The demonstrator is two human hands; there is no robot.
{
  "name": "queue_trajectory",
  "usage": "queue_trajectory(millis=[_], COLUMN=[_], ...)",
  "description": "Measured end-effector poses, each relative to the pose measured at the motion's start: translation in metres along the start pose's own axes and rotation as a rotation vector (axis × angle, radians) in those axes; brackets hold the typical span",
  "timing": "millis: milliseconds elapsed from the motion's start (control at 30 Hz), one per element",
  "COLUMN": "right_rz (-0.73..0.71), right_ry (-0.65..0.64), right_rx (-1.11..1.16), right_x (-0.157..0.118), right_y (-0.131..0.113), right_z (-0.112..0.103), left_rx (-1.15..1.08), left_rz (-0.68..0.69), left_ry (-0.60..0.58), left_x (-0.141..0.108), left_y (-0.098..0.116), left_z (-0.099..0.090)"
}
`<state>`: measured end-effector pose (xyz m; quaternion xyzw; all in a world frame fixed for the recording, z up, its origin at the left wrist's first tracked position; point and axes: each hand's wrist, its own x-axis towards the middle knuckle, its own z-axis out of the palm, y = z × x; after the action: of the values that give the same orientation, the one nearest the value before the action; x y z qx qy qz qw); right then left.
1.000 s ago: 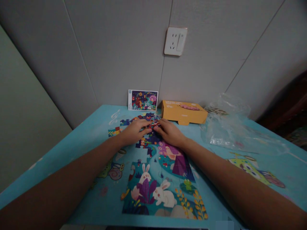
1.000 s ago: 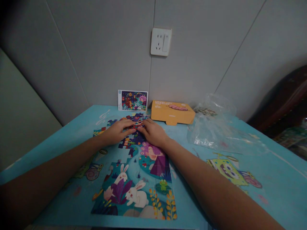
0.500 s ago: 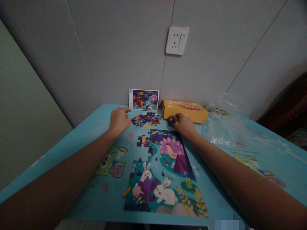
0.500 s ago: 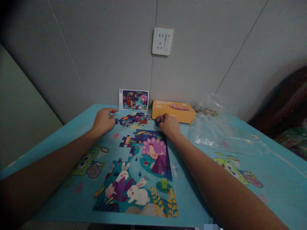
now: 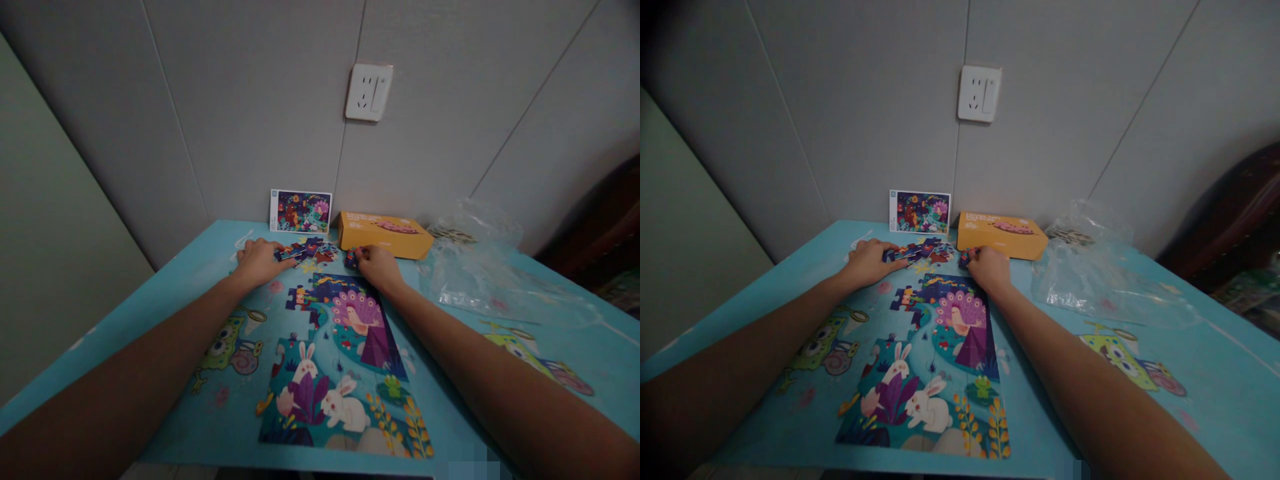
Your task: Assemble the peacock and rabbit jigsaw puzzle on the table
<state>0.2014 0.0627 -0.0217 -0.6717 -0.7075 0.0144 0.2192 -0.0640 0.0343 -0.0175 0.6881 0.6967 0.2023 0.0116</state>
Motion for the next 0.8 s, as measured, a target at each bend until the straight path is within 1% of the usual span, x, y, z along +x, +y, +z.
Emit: queue_trajectory(millis=[100, 200, 267, 333, 400, 533, 633, 733, 800], right_rz=[0.033, 0.050, 0.043, 0.010, -0.044, -0.160, -0.224, -0.262, -0.274], right_ry=[0.017, 0.062, 0.118, 0.189, 0.244, 0.291, 0.308, 0.283, 0.270], right_rx=[-0.052, -0.113, -0.116, -0.080, -0.035, 0.022, 0.039, 0.057, 0.063], right_x=[-0.003, -0.006, -0.008, -0.009, -0.009, -0.009, -0.010, -0.011, -0.012], right_y=[0.000, -0.002, -0.004, -0.006, -0.008, -0.011, -0.014, -0.016, -0.016], right_z=[0.000, -0.003, -0.006, -0.009, -0.010, -0.007, -0.004, -0.002, -0.002], left_rx=[-0.009, -0.026, -0.035, -0.036, -0.030, -0.001, 0.042, 0.073, 0.077], left_rz=[-0.001, 0.042, 0.071, 0.082, 0.069, 0.018, 0.028, 0.051, 0.061], left_ry=[-0.017, 0.017, 0.050, 0.064, 0.054, -0.006, -0.046, -0.080, -0.079], left_x=[0.001, 0.004, 0.005, 0.007, 0.007, 0.004, 0.000, -0.001, 0.001], left_y=[-0.001, -0.004, -0.006, -0.007, -0.006, -0.001, 0.005, 0.006, 0.004], left_z=[0.001, 0.005, 0.006, 0.006, 0.004, -0.001, -0.003, -0.002, 0.000])
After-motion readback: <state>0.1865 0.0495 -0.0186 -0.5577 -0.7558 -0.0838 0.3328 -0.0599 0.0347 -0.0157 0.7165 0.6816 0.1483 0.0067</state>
